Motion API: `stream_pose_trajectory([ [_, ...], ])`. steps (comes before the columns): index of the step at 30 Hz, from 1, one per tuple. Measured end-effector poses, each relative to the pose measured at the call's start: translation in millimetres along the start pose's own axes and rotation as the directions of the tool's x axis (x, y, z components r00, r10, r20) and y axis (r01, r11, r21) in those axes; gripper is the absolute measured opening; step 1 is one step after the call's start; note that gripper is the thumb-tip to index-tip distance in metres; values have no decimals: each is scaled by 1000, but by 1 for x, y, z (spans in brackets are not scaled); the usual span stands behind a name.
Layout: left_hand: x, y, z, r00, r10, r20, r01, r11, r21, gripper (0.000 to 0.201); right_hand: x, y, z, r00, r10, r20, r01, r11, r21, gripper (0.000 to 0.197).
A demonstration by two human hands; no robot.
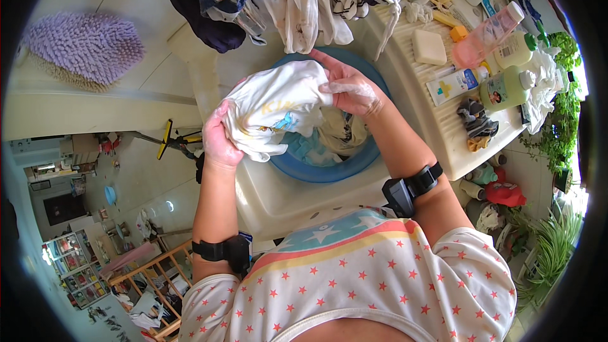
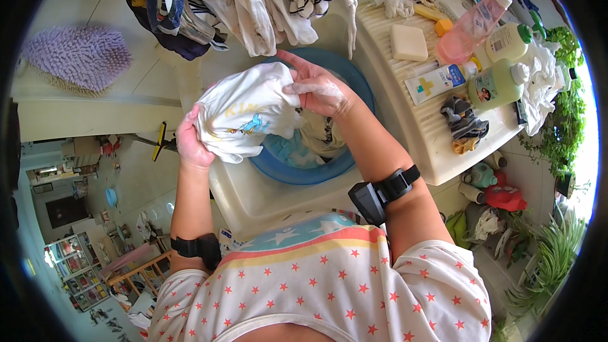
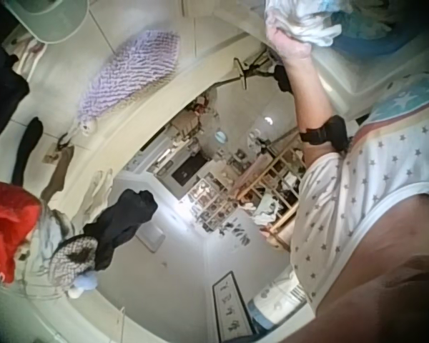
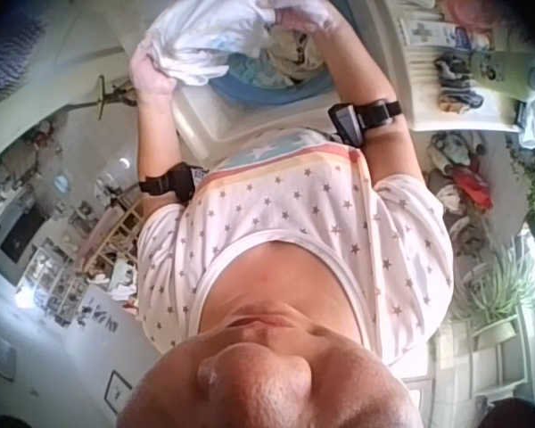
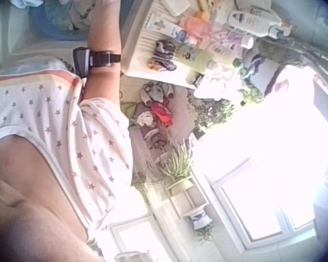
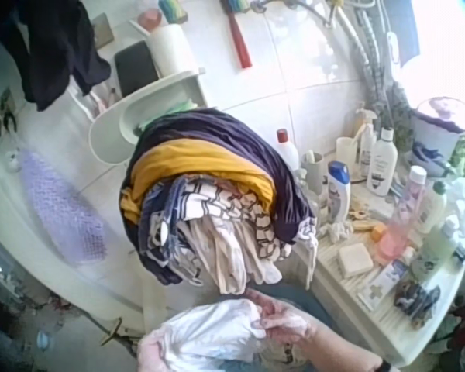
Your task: Hand washing a baby garment in a basin with liquid soap.
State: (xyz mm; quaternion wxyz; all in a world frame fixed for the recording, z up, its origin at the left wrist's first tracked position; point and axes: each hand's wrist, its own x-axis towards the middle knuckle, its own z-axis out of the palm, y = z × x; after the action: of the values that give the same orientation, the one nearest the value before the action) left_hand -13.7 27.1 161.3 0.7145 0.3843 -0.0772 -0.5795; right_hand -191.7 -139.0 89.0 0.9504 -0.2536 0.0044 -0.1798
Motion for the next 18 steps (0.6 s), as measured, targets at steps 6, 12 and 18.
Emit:
stream_pose_trajectory([
  [6,-3,2,3,1000,8,16,-8,999,-36,47,1,6,-10,960,83,-266,-170,931,-322,63],
  [12,-3,0,6,999,27,28,-27,1000,-10,48,4,10,-10,888,155,-434,-434,595,-676,37],
  [18,-3,6,-1,998,62,23,-61,998,-25,49,-3,16,2,956,118,-268,-148,984,-94,36],
])
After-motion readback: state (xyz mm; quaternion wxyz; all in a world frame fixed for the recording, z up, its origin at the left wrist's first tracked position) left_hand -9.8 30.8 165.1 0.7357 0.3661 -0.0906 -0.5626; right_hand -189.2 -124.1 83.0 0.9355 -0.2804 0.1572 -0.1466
